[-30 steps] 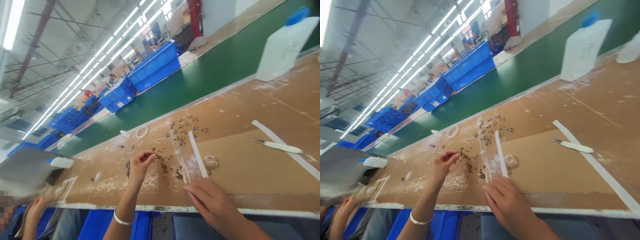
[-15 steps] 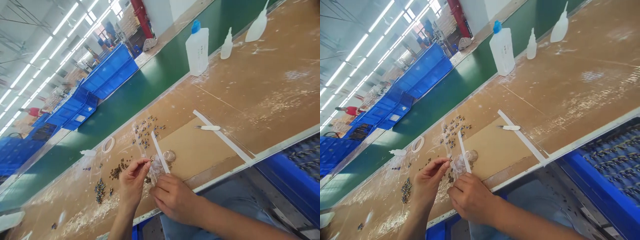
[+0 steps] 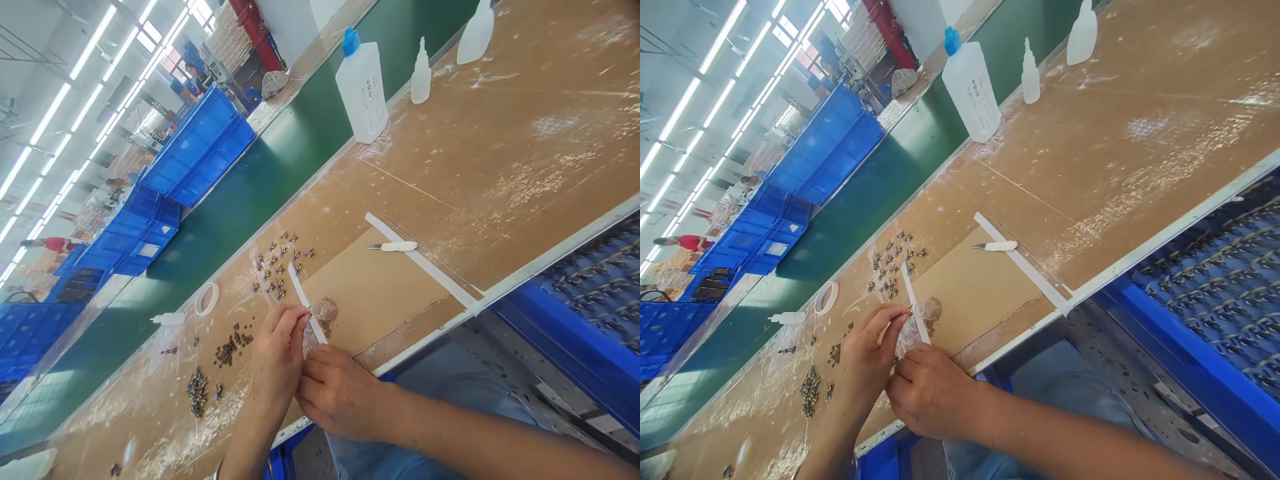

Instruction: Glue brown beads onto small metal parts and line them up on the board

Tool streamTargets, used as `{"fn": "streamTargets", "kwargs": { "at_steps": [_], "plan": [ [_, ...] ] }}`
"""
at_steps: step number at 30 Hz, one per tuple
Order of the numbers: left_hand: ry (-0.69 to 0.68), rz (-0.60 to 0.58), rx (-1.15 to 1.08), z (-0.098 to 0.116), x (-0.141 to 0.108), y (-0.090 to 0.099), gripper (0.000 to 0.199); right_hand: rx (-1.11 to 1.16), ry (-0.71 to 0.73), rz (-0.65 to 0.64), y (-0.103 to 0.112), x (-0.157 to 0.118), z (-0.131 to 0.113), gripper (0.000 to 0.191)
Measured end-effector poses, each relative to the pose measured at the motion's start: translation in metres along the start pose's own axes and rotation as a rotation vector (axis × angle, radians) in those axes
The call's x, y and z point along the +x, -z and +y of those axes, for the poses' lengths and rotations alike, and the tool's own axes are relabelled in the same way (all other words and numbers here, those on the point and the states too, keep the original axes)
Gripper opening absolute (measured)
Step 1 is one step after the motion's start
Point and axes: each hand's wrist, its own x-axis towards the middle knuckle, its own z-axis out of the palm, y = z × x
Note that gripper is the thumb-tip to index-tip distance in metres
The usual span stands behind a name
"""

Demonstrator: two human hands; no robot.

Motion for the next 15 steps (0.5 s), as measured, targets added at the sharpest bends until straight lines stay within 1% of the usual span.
{"fn": "streamTargets", "kwargs": {
  "at_steps": [5,9,12,15],
  "plan": [
    [-0.033,-0.023,0.058,0.001,0.0,-0.003,0.013,0.017,0.006,0.029,-0.001,0.0,0.001,0.012],
    [-0.036,-0.037,0.038,0.003,0.002,-0.004,0.013,0.019,0.004,0.041,-0.002,0.0,0.002,0.014],
    [0.011,-0.036,-0.019,0.005,0.001,0.003,0.013,0.017,-0.008,0.028,0.0,0.001,0.001,0.017],
    [0.137,0.009,-0.099,0.002,-0.008,0.015,0.011,0.041,-0.021,-0.02,0.005,0.002,0.0,0.018]
  ]
}}
